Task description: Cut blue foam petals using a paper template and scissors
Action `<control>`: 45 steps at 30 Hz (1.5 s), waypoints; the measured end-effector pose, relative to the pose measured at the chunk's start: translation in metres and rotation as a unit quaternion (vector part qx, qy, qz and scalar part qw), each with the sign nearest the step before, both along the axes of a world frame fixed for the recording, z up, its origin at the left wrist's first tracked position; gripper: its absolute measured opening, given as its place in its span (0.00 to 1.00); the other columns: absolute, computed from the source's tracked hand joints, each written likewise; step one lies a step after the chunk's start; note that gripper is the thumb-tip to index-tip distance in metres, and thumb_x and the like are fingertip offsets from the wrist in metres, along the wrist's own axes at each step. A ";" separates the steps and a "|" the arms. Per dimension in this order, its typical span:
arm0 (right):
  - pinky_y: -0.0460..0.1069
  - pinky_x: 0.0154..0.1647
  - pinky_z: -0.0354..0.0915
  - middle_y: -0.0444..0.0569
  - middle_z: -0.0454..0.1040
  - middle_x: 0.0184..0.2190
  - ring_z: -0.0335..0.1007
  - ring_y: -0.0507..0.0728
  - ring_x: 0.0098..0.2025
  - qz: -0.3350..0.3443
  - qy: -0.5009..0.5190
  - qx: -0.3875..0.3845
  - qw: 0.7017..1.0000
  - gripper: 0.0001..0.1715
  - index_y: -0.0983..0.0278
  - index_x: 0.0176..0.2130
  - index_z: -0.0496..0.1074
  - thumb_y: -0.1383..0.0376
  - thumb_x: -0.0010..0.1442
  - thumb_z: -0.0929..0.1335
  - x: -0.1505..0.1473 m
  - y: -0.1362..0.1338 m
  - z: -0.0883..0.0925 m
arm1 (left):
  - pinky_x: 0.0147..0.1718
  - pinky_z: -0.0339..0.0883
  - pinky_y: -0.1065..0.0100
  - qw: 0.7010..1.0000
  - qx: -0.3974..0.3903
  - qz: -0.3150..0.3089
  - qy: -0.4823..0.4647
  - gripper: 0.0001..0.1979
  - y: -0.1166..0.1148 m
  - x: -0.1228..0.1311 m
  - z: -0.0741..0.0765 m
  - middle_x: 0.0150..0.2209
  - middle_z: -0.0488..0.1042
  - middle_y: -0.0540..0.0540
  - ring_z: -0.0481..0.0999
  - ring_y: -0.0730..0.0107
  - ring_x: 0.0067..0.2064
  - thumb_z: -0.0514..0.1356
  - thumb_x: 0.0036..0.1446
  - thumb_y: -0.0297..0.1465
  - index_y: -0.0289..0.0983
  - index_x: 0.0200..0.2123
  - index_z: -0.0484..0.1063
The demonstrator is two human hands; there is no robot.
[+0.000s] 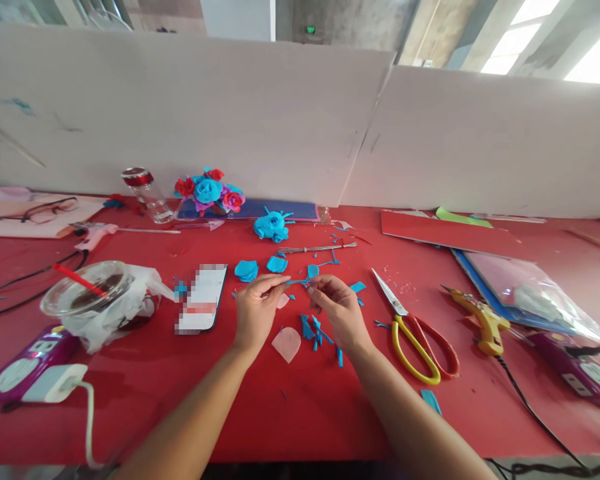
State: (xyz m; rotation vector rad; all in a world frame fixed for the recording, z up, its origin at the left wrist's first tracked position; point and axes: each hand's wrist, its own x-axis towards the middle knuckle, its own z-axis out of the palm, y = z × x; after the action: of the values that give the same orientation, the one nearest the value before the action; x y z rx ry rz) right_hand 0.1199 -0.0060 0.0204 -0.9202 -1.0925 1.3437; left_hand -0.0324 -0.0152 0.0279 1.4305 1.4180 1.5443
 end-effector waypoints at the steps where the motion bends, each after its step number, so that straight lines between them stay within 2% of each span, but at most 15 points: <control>1: 0.45 0.24 0.59 0.41 0.69 0.27 0.63 0.48 0.24 -0.005 0.000 0.004 1.000 0.09 0.60 0.34 0.74 0.61 0.50 0.73 0.000 0.000 -0.001 | 0.44 0.70 0.63 1.000 0.008 0.006 0.016 0.07 0.000 0.000 -0.001 0.38 0.79 0.47 0.77 0.62 0.42 0.63 0.52 0.33 0.45 0.34 0.80; 4: 0.45 0.24 0.59 0.41 0.71 0.28 0.64 0.49 0.24 -0.022 -0.026 0.013 0.999 0.10 0.60 0.35 0.74 0.61 0.50 0.73 0.000 0.000 -0.003 | 0.45 0.70 0.62 0.999 0.014 0.005 0.051 0.07 -0.001 0.001 -0.004 0.39 0.79 0.47 0.77 0.62 0.42 0.62 0.52 0.34 0.46 0.35 0.80; 7: 0.45 0.24 0.59 0.41 0.71 0.22 0.65 0.50 0.23 -0.031 -0.064 0.008 0.997 0.11 0.60 0.35 0.73 0.60 0.50 0.73 0.001 0.000 -0.004 | 0.46 0.69 0.62 0.998 -0.001 -0.011 0.062 0.09 -0.002 0.003 -0.007 0.39 0.79 0.47 0.77 0.62 0.41 0.62 0.52 0.36 0.45 0.37 0.80; 11: 0.45 0.22 0.58 0.39 0.69 0.18 0.63 0.50 0.21 -0.023 -0.046 -0.009 0.999 0.11 0.61 0.33 0.72 0.60 0.51 0.73 0.001 0.003 -0.003 | 0.36 0.71 0.65 0.997 -0.064 -0.044 -0.010 0.14 -0.002 0.004 -0.005 0.35 0.80 0.46 0.77 0.66 0.33 0.64 0.50 0.38 0.43 0.41 0.78; 14: 0.44 0.23 0.59 0.40 0.70 0.21 0.65 0.49 0.23 -0.005 0.001 -0.022 1.000 0.11 0.62 0.31 0.71 0.60 0.50 0.73 0.001 0.005 -0.002 | 0.29 0.68 0.69 0.986 -0.114 -0.086 -0.082 0.14 -0.002 0.003 0.001 0.30 0.79 0.47 0.74 0.71 0.26 0.63 0.51 0.40 0.40 0.38 0.79; 17: 0.43 0.24 0.60 0.40 0.70 0.21 0.65 0.48 0.23 0.007 0.042 -0.040 0.998 0.12 0.63 0.31 0.70 0.61 0.48 0.74 0.001 0.005 -0.001 | 0.28 0.66 0.71 0.974 -0.143 -0.112 -0.135 0.13 -0.001 0.002 0.006 0.26 0.77 0.48 0.73 0.73 0.25 0.64 0.50 0.40 0.38 0.35 0.79; 21: 0.42 0.26 0.61 0.39 0.71 0.22 0.65 0.47 0.24 0.019 0.097 -0.070 0.993 0.14 0.63 0.31 0.71 0.62 0.46 0.76 0.002 0.005 -0.001 | 0.29 0.66 0.71 0.963 -0.140 -0.143 -0.180 0.11 0.001 0.002 0.005 0.24 0.75 0.49 0.73 0.73 0.26 0.65 0.49 0.37 0.38 0.35 0.80; 27: 0.40 0.27 0.64 0.39 0.71 0.23 0.66 0.45 0.24 0.030 0.163 -0.111 0.980 0.14 0.64 0.30 0.72 0.65 0.44 0.77 0.002 0.007 0.000 | 0.33 0.68 0.70 0.959 -0.159 -0.155 -0.173 0.10 0.001 0.002 0.002 0.26 0.77 0.49 0.74 0.73 0.27 0.66 0.47 0.35 0.38 0.34 0.80; 36: 0.36 0.21 0.62 0.40 0.71 0.22 0.65 0.43 0.21 0.086 0.216 -0.187 0.954 0.14 0.67 0.29 0.73 0.68 0.41 0.78 0.003 0.009 -0.001 | 0.33 0.67 0.70 0.950 -0.153 -0.180 -0.204 0.07 0.003 0.003 -0.001 0.29 0.78 0.47 0.73 0.74 0.27 0.65 0.49 0.33 0.37 0.32 0.79; 41: 0.36 0.21 0.62 0.39 0.71 0.22 0.65 0.43 0.21 0.096 0.226 -0.209 0.947 0.15 0.67 0.30 0.73 0.69 0.41 0.78 0.003 0.010 -0.005 | 0.30 0.64 0.72 0.962 -0.124 -0.168 -0.174 0.06 0.001 0.002 0.002 0.24 0.74 0.50 0.70 0.75 0.27 0.64 0.51 0.34 0.38 0.31 0.78; 45: 0.36 0.23 0.63 0.39 0.70 0.22 0.66 0.43 0.22 0.076 0.214 -0.196 0.954 0.13 0.66 0.29 0.73 0.68 0.42 0.77 0.000 0.010 -0.010 | 0.33 0.64 0.72 0.976 -0.095 -0.152 -0.122 0.11 0.000 0.004 0.002 0.33 0.76 0.49 0.72 0.73 0.33 0.68 0.46 0.35 0.39 0.34 0.76</control>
State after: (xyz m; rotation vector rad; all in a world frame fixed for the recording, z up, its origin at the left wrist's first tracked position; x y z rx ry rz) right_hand 0.1204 0.0041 0.0106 -0.7803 -0.5796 1.8273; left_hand -0.0281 -0.0156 0.0304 1.2305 1.1099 1.3004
